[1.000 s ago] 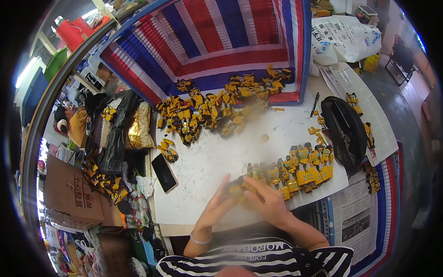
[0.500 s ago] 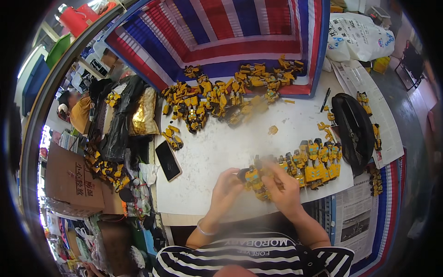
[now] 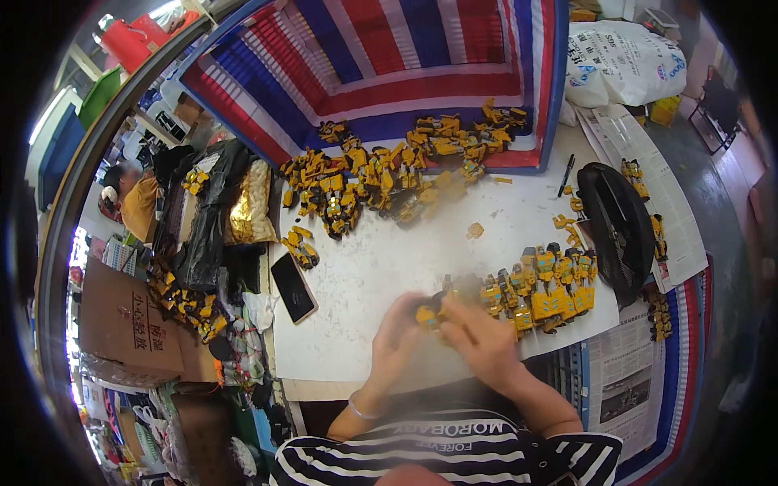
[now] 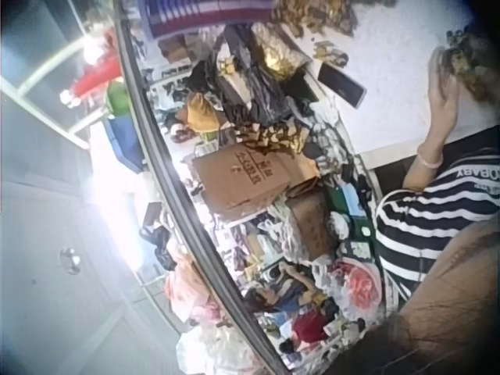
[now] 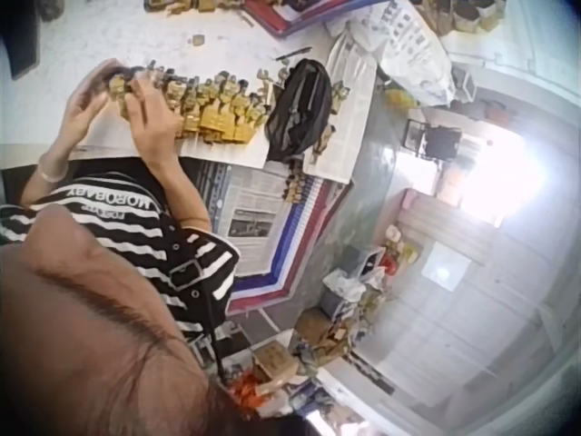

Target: The person assembles toy robot figures by hand and packs them in rows inside a crate lined with newspaper. The person then assembles additional toy robot figures from the pile on the worktable.

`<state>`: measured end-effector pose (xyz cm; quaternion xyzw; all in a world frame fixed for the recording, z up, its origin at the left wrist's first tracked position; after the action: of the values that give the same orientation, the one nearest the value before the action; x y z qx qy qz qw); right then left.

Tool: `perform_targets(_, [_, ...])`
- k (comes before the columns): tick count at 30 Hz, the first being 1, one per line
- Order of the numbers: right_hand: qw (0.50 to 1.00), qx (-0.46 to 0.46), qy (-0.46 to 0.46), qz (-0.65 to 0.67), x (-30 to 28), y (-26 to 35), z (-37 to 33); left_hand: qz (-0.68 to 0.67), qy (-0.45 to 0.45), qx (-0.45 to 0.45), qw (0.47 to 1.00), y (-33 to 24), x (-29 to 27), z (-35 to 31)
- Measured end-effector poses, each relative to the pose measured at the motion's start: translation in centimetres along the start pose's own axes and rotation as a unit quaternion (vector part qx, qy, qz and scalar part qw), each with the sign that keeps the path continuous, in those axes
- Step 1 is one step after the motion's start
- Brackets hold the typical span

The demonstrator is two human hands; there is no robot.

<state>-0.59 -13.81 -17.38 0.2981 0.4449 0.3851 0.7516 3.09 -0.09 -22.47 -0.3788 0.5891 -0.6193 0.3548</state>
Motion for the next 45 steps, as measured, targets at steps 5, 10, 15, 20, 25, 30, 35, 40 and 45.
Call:
perform_targets(5, [0.957,-0.239,0.111,-0.120,1.4,4.7,1.6,-0.169,-0.076,0.067,0.980,-0.3,0.5,-0.1])
perform_targets(10, [0.905,-0.195,0.339,-0.166,0.4,3.7,6.9,-0.423,-0.207,-0.085,0.878,0.1,-2.5,-0.1])
perform_targets(15, [0.868,-0.057,0.255,-0.422,-4.8,-10.5,17.6,-0.566,-0.068,-0.113,0.813,0.7,-2.0,0.4])
perform_targets(20, [0.878,-0.060,0.314,-0.357,-3.5,-19.6,18.3,-0.573,-0.011,-0.085,0.815,0.8,-1.0,0.8])
perform_targets(25, [0.861,-0.096,0.320,-0.383,-1.2,-22.0,18.2,-0.551,-0.005,-0.051,0.833,-0.1,-0.9,0.3])
perform_targets(30, [0.855,-0.028,0.268,-0.442,-1.5,-21.6,18.8,-0.541,-0.003,-0.045,0.840,-0.2,-0.7,0.7])
perform_targets(35, [0.826,-0.054,0.324,-0.458,-1.6,-23.0,18.5,-0.571,0.035,-0.022,0.820,-0.4,-0.3,0.7])
perform_targets(40, [0.875,-0.052,0.329,-0.353,-2.1,-23.8,17.8,-0.559,-0.017,-0.063,0.827,0.7,-0.5,0.6])
perform_targets(45, [0.872,0.028,0.372,-0.318,-2.4,-24.1,17.8,-0.584,-0.018,-0.063,0.809,0.7,-1.0,0.4])
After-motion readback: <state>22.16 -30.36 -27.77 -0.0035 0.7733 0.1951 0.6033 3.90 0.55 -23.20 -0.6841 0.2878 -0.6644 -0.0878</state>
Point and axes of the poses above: each hand's wrist, its own z-axis towards the middle knuckle, its own x-axis out of the palm, y = z × x, the point moved 5 cm from there along z, towards the middle knuckle, and after that the axes turned 2 degrees about -x, right-handed, at the moved point
